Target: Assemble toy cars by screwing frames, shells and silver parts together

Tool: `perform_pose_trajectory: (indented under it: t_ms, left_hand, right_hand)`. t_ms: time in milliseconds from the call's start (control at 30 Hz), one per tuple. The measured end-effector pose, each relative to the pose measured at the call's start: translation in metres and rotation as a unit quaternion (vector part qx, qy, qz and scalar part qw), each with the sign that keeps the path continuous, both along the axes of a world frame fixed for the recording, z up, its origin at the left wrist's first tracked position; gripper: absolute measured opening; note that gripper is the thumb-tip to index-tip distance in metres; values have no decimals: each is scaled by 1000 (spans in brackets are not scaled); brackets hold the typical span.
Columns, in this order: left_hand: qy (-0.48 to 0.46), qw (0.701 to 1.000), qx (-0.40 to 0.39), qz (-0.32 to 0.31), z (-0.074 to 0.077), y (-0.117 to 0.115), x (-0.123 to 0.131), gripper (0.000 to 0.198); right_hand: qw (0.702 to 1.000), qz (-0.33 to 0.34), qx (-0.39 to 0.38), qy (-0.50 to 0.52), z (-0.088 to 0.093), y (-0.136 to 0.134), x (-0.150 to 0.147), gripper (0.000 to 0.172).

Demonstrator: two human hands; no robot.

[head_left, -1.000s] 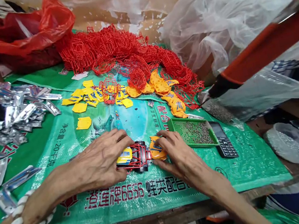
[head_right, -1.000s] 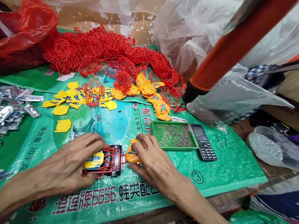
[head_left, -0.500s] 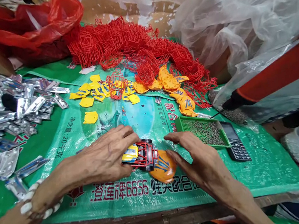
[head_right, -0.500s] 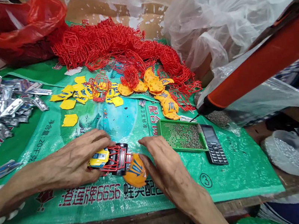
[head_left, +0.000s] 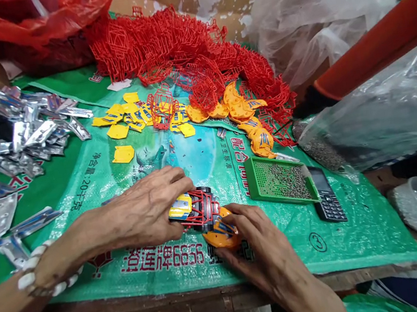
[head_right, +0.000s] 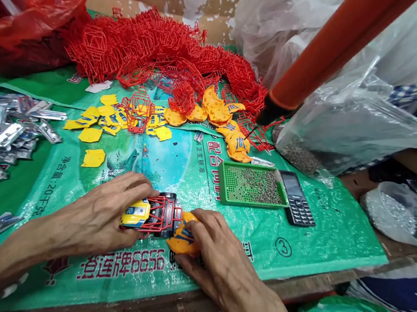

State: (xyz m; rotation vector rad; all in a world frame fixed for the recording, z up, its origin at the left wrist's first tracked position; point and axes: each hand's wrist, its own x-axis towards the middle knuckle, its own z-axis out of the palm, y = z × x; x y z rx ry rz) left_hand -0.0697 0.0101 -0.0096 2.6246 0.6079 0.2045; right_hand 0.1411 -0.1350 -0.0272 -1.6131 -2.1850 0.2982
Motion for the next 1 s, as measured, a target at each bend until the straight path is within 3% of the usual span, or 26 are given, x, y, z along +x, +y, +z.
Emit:
perform_pose_trajectory:
  t_ms: [167,300,467,733,1000]
  left_hand:
    - [-12,1000,23,0,-11,1,-6,44]
    - [-14,999,33,2,-18,0,-10,45]
    - [-30,999,22,-5,-11,-2,-4,36]
    - [-25,1000,17,-3,-6,-3,1,29]
    - [-60,998,14,-3,-10,-4,-1,46]
  right_hand:
    - [996,-16,81,-17,5,6,17,31]
    - [993,18,113,-3,18,18,13,39]
    - [991,75,93,56,14,35,0,44]
    - [988,95,52,111,11,44,6,41]
    - [980,123,11,155,8,45,17,53]
